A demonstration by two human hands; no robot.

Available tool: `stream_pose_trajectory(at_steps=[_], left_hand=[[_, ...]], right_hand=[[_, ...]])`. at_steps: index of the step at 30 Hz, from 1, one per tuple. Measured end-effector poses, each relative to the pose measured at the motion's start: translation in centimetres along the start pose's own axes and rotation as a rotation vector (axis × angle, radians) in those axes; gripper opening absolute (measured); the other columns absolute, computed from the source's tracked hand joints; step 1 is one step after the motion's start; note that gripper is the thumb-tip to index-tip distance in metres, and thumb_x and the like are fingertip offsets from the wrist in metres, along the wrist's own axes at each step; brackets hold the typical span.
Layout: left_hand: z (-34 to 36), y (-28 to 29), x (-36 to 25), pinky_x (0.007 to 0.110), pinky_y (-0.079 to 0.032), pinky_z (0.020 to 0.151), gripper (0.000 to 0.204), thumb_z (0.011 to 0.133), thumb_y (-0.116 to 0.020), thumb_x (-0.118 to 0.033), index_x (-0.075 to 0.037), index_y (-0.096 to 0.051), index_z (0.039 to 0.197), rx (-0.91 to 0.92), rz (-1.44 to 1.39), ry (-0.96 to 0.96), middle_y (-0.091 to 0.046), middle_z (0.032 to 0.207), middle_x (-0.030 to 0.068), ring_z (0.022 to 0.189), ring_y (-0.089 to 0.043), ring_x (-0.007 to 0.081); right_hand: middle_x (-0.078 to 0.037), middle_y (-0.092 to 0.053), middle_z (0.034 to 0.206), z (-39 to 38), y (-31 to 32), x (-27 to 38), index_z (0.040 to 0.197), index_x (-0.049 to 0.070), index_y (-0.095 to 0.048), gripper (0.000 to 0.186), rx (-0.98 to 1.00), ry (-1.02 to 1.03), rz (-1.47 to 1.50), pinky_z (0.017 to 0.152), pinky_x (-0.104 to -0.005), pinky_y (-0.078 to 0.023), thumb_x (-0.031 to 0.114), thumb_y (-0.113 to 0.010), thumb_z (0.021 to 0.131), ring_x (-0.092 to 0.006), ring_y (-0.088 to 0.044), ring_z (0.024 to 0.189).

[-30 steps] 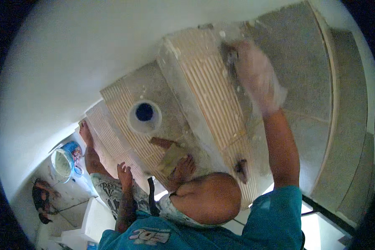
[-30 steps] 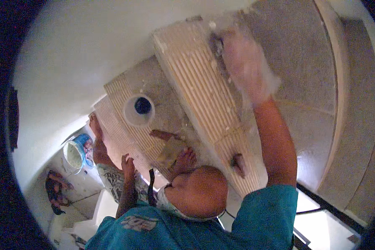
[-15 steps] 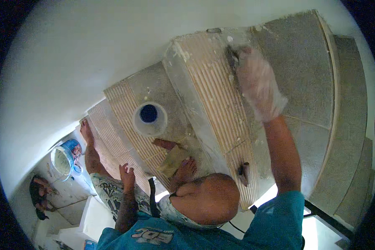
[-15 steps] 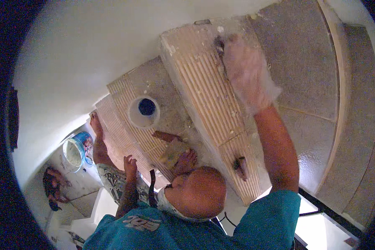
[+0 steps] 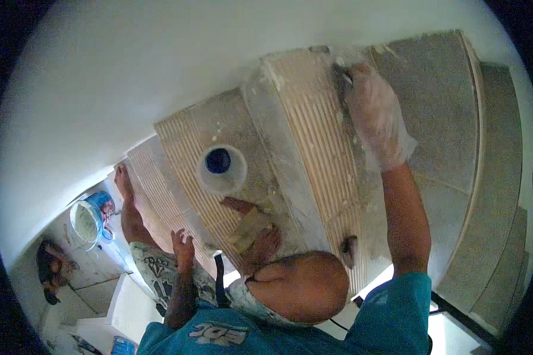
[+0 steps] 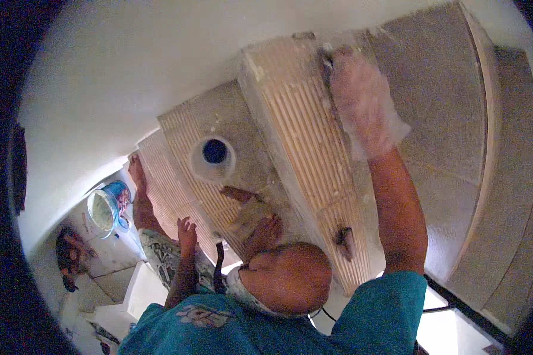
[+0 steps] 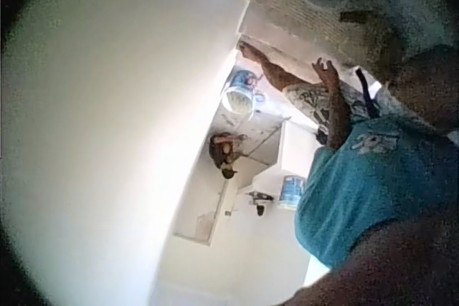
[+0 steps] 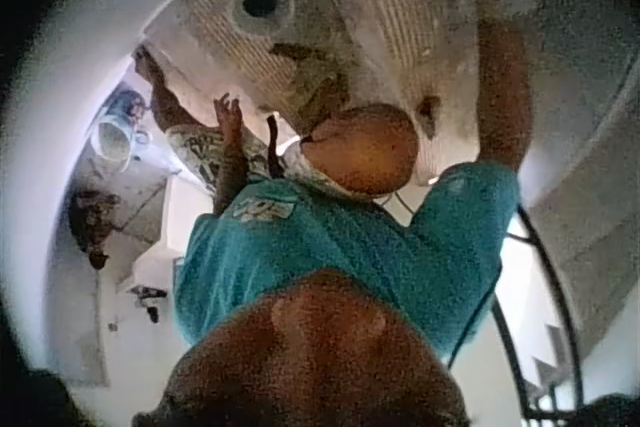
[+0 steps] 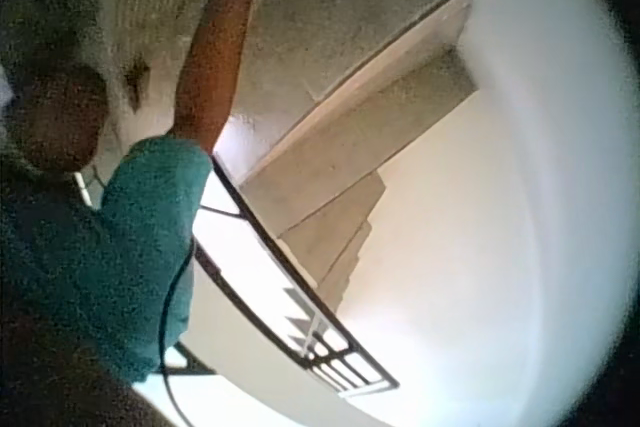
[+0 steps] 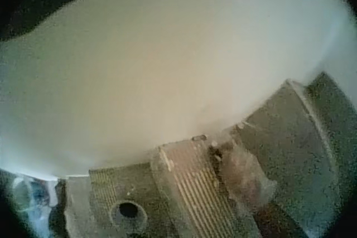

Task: Applying sealant and cleaning stair tiles using a brush and sponge during renovation.

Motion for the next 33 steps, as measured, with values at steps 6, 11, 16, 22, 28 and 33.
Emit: stream_pose_trajectory(at_steps=[6,11,16,22,28,33], left_hand=[[-1.1,-0.4,-1.4,0.040,-0.041,0.094,0.046,0.076,-0.058,-0.007,0.000,-0.047,0.120,0.050,0.000,0.050,-0.024,0.140,0.0269,0.116,-0.045,0.0388],[0.3,0.7,0.9,0.038,-0.041,0.093,0.045,0.077,-0.058,-0.008,0.002,-0.046,0.119,0.034,-0.083,0.144,-0.035,0.135,0.0238,0.116,-0.046,0.0358],[0.4,-0.8,1.5,0.037,-0.043,0.089,0.041,0.076,-0.060,-0.007,0.000,-0.050,0.115,0.045,-0.045,0.098,-0.034,0.136,0.0238,0.115,-0.047,0.0333],[1.5,-0.8,4.1,0.034,-0.044,0.084,0.037,0.077,-0.060,-0.006,-0.002,-0.051,0.113,0.079,-0.150,0.162,-0.034,0.130,0.0225,0.105,-0.052,0.0291],[0.0,-2.9,-2.9,0.034,-0.045,0.081,0.037,0.077,-0.059,-0.007,0.004,-0.051,0.111,0.059,0.240,-0.044,-0.034,0.128,0.0246,0.096,-0.055,0.0313],[4.3,5.4,6.0,0.034,-0.046,0.081,0.035,0.076,-0.060,-0.013,0.001,-0.054,0.107,-0.115,0.023,0.092,-0.037,0.128,0.0282,0.096,-0.056,0.0278]], right_hand=[[-0.019,-0.058,0.093,2.0,0.1,0.9,0.104,-0.002,-0.049,0.026,0.052,0.001,-0.007,0.068,-0.0423,-0.048,0.005,-0.053,0.080,-0.0352,-0.058,0.079],[-0.016,-0.056,0.086,1.9,-1.1,-1.9,0.097,0.001,-0.051,0.016,0.061,-0.130,0.097,0.064,-0.0428,-0.047,0.009,-0.050,0.083,-0.0312,-0.057,0.075],[-0.014,-0.058,0.082,0.5,0.1,0.5,0.088,0.005,-0.056,0.011,-0.071,-0.158,-0.164,0.058,-0.0449,-0.046,0.011,-0.048,0.085,-0.0282,-0.060,0.071],[-0.016,-0.058,0.075,1.2,-2.7,-4.1,0.084,0.005,-0.058,0.015,0.181,-0.425,0.101,0.058,-0.0391,-0.047,0.015,-0.047,0.084,-0.0269,-0.060,0.075],[-0.015,-0.058,0.074,-3.8,-2.7,0.2,0.086,0.002,-0.054,0.012,-0.182,0.007,-0.905,0.062,-0.0393,-0.046,0.010,-0.046,0.081,-0.0309,-0.058,0.076],[-0.013,-0.051,0.077,1.1,-0.3,1.1,0.089,0.005,-0.055,0.012,-0.140,-0.222,-0.229,0.063,-0.0410,-0.046,0.012,-0.049,0.082,-0.0296,-0.054,0.067]])
Point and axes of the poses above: each hand's wrist, its own z-axis towards the middle knuckle, its own y-axis out of the back of the hand, x = y × z, the point moved 9 cm from there along z, towards the middle knuckle
